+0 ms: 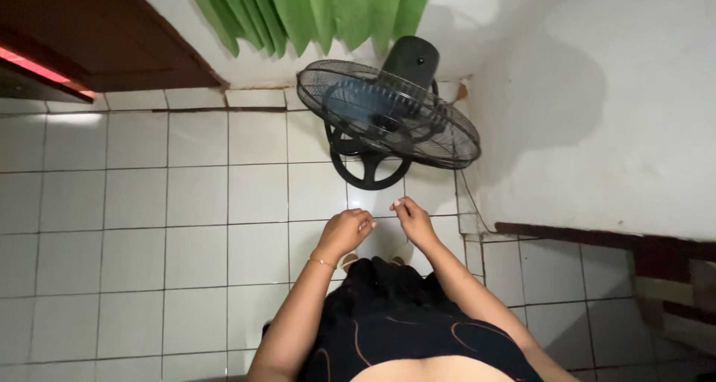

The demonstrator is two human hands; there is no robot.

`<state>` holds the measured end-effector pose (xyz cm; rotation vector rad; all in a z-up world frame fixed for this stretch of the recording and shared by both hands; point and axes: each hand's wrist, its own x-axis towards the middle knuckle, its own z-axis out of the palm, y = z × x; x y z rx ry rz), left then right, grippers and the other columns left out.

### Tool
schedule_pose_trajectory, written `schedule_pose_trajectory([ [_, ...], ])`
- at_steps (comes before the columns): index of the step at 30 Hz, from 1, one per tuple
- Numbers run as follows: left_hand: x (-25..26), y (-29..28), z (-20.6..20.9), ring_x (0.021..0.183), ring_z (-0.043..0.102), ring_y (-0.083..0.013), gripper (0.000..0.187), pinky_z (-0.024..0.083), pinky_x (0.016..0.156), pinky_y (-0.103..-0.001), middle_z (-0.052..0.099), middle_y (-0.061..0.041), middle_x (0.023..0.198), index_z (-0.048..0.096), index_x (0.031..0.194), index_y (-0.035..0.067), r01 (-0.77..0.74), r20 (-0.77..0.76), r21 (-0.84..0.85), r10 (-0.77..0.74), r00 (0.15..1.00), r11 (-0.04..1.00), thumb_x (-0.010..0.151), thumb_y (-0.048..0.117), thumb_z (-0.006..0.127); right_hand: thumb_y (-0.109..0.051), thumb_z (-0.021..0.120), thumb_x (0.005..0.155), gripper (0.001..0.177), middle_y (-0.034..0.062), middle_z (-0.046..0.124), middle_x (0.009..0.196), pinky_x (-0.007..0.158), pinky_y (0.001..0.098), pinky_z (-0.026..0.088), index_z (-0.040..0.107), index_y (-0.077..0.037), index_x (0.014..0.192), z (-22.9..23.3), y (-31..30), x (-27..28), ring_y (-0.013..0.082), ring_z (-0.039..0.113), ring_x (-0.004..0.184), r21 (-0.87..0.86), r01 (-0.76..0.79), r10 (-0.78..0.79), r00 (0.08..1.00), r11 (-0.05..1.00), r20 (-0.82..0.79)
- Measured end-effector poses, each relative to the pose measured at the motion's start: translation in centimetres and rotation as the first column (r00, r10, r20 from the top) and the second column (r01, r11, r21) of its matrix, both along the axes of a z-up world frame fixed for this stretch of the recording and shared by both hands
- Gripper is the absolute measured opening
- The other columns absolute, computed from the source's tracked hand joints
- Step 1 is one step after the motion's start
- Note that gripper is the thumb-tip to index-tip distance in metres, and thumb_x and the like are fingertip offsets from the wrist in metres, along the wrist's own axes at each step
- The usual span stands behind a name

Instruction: The person disassembles a standing fan by removing the front grille, then the fan blades, and finally the rear grille. The components are handled one at a time and placed on the floor.

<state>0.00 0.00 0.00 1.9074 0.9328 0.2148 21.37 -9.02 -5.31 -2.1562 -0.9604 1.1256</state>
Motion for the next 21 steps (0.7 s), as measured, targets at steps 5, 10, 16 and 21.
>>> schedule_pose_trajectory([
  [5,1.6,-0.8,2.7,0.078,0.070,-0.0260,0.016,0.055,0.069,-0.039,0.072,-0.003,0.086,0.074,0.090,0.014,-0.002,0.027,0.028,0.002,1.000,1.000,0.091,0.029,0.069,-0.025,0.060,0.101,0.023,-0.0024,0.064,0.078,0.067,0.0260,0.047,0.070,-0.004,0.099,2.2,-0.8,1.9,0.0092,0.054,0.071,0.257,0.029,-0.028,1.000,0.966,-0.007],
  [10,2.2,-1.7,3.4,0.079,0.070,-0.0258,0.015,0.055,0.069,-0.039,0.072,-0.004,0.086,0.074,0.090,0.014,0.019,0.037,0.037,-0.021,0.999,0.999,0.091,0.028,0.069,-0.025,0.058,0.102,0.022,-0.0017,0.050,0.062,0.050,0.0268,0.037,0.071,-0.008,0.103,5.1,-1.8,2.6,0.0085,0.042,0.053,0.054,0.236,-0.228,0.967,0.970,-0.116],
  [16,3.2,-1.5,3.7,0.080,0.070,-0.0255,0.015,0.056,0.070,-0.039,0.073,-0.003,0.086,0.074,0.089,0.014,0.094,0.067,0.072,-0.099,0.993,0.993,0.091,0.028,0.069,-0.027,0.056,0.103,0.023,-0.0030,0.051,0.060,0.045,0.0260,0.037,0.072,-0.010,0.105,6.2,-3.2,3.1,0.0068,0.044,0.049,0.060,0.356,-0.346,0.928,0.933,-0.137],
  [21,4.8,-1.3,4.3,0.081,0.070,-0.0268,0.014,0.055,0.070,-0.040,0.072,-0.005,0.087,0.073,0.090,0.013,0.204,0.129,0.145,-0.223,0.966,0.968,0.090,0.026,0.070,-0.024,0.059,0.102,0.019,-0.0038,0.049,0.061,0.042,0.0256,0.032,0.067,-0.013,0.114,7.2,-4.6,3.6,0.0061,0.041,0.047,0.181,0.452,-0.425,0.889,0.873,-0.171],
])
